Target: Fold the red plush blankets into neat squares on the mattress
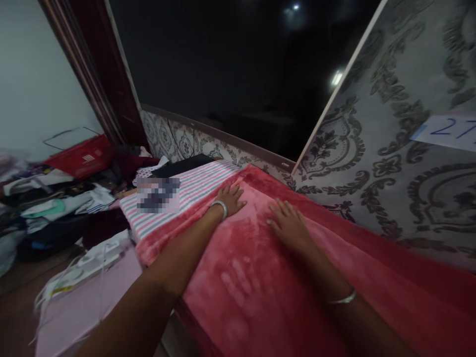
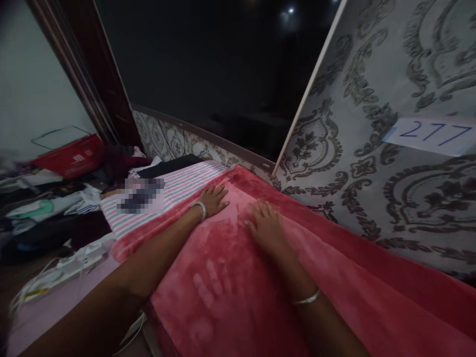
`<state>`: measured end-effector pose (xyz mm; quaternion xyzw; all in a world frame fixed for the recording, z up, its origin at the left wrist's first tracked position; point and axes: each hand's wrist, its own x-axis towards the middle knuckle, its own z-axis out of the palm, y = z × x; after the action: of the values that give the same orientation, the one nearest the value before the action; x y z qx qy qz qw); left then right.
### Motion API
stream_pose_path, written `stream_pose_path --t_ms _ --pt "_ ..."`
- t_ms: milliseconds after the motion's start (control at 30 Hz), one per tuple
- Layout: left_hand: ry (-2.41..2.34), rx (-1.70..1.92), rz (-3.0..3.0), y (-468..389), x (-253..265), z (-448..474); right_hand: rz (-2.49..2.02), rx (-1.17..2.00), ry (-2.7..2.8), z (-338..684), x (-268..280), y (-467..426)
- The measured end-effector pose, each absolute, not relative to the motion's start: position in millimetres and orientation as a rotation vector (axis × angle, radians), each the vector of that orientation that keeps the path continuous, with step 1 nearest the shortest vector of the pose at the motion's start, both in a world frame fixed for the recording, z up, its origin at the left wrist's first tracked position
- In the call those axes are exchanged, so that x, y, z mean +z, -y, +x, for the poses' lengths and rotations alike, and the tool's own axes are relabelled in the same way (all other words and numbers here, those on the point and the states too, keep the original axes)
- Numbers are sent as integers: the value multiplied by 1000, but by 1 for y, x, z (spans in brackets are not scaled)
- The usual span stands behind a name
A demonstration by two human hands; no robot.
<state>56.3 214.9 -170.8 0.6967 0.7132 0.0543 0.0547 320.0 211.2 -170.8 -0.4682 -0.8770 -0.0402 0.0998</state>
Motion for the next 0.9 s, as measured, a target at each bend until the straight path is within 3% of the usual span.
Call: stream_pose_path --t_ms 433,633,900 --pt "-2148 62 2076 -208 -156 61 -1394 -28 2653 307 -196 -196" --pt "-2096 17 2232 -143 -143 31 -1380 -28 2643 308 -197 -196" --pt "-2012 75 2276 -78 -178 2 -1404 -47 2686 314 -199 -202"
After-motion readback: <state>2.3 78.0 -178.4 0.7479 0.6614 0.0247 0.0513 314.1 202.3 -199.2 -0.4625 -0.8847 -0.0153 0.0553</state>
